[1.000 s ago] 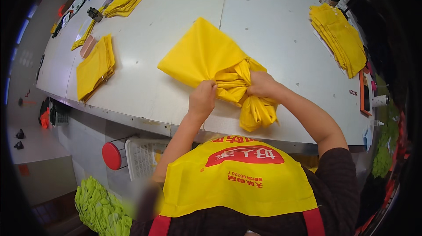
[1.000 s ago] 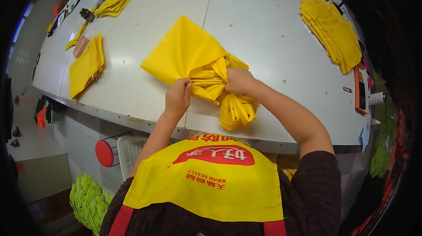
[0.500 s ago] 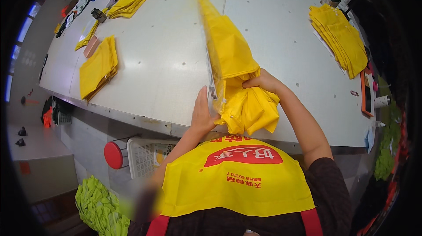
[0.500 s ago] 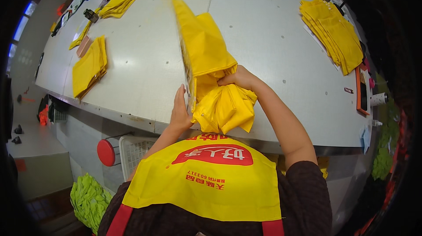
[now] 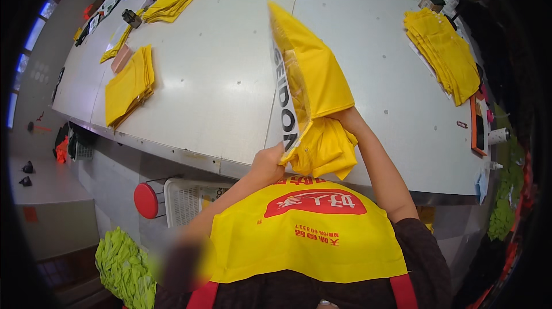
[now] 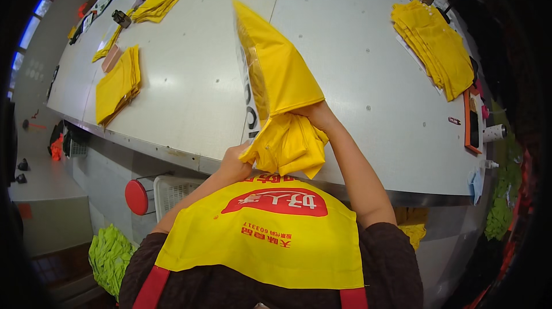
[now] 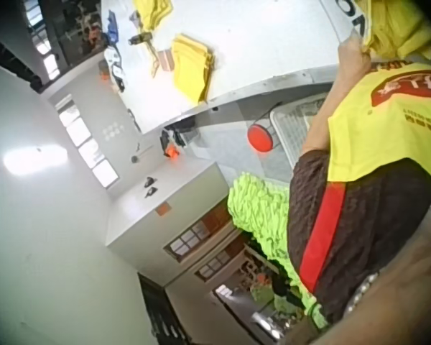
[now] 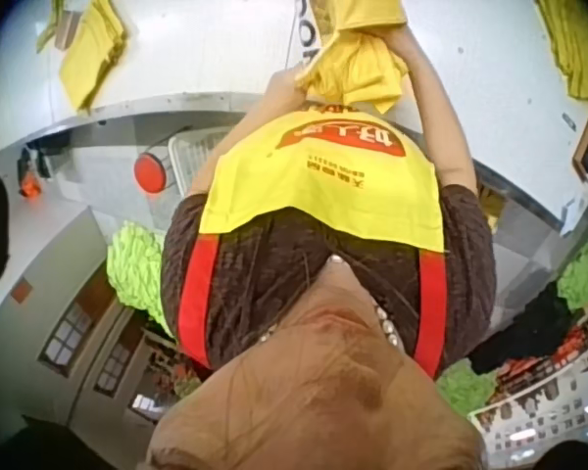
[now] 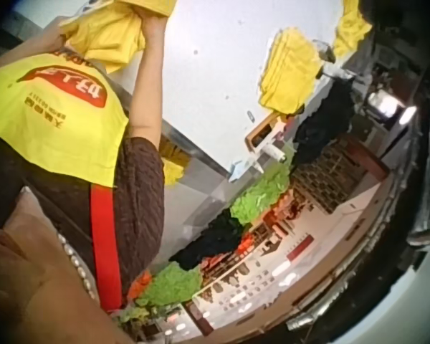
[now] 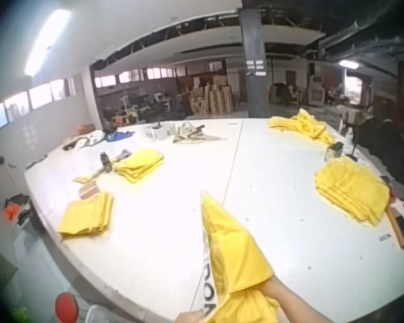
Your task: The person folds a yellow raincoat on a white table. They smooth the fabric, fold the sleeves inward, fold the body in half, then fold it into a compact rectangle and place it on a stack of similar folded items.
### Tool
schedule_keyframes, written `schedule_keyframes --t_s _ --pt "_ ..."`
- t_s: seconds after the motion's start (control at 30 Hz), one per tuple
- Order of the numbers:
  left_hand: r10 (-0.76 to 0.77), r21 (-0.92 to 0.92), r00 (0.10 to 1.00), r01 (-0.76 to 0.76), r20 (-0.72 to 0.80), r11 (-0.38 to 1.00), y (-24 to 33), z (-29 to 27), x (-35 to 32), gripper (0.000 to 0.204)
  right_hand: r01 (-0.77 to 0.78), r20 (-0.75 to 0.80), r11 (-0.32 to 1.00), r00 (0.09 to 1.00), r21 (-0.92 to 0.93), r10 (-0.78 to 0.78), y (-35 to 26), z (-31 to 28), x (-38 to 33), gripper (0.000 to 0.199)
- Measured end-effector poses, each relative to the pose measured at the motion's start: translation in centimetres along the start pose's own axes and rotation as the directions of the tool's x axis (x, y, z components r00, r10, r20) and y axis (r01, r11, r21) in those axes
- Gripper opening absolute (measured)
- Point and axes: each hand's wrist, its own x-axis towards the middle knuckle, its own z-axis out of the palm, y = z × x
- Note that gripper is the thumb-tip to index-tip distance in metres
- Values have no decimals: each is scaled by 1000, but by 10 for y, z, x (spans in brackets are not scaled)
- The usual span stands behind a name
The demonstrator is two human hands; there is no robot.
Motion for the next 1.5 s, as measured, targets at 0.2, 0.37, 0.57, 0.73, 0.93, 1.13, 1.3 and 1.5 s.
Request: schedule_keyframes --t_s 0.2,0.37,0.57,0.73,0.93,1.13,1.3,1.5 --pt "-82 113 996 85 -30 990 4 -14 -10 39 187 -118 977 978 99 -175 29 -8 4 44" --pt "9 277 1000 -14 21 961 -19 30 -29 67 295 -207 932 918 -211 -338 35 -4 12 45" --pt "-207 21 965 206 163 978 -21 41 -25 40 316 -258 850 857 -422 -447 39 -9 37 41" --pt "-211 -438 924 341 319 832 -8 65 12 21 113 -233 779 919 -617 -318 10 -17 68 44" --pt "-418 -726 811 567 410 388 -35 100 54 35 17 88 551 991 -834 102 -36 -20 59 48" --pt "-432 -686 817 564 382 461 -58 73 69 27 350 315 -39 782 -936 -537 -23 7 -35 44" --pt "-439 -654 798 595 412 467 -57 74 71 24 366 486 -319 677 -874 -553 3 10 -35 35" --pt "-430 -589 799 601 420 540 -47 67 75 20 328 662 -671 675 -665 -326 17 22 -21 29"
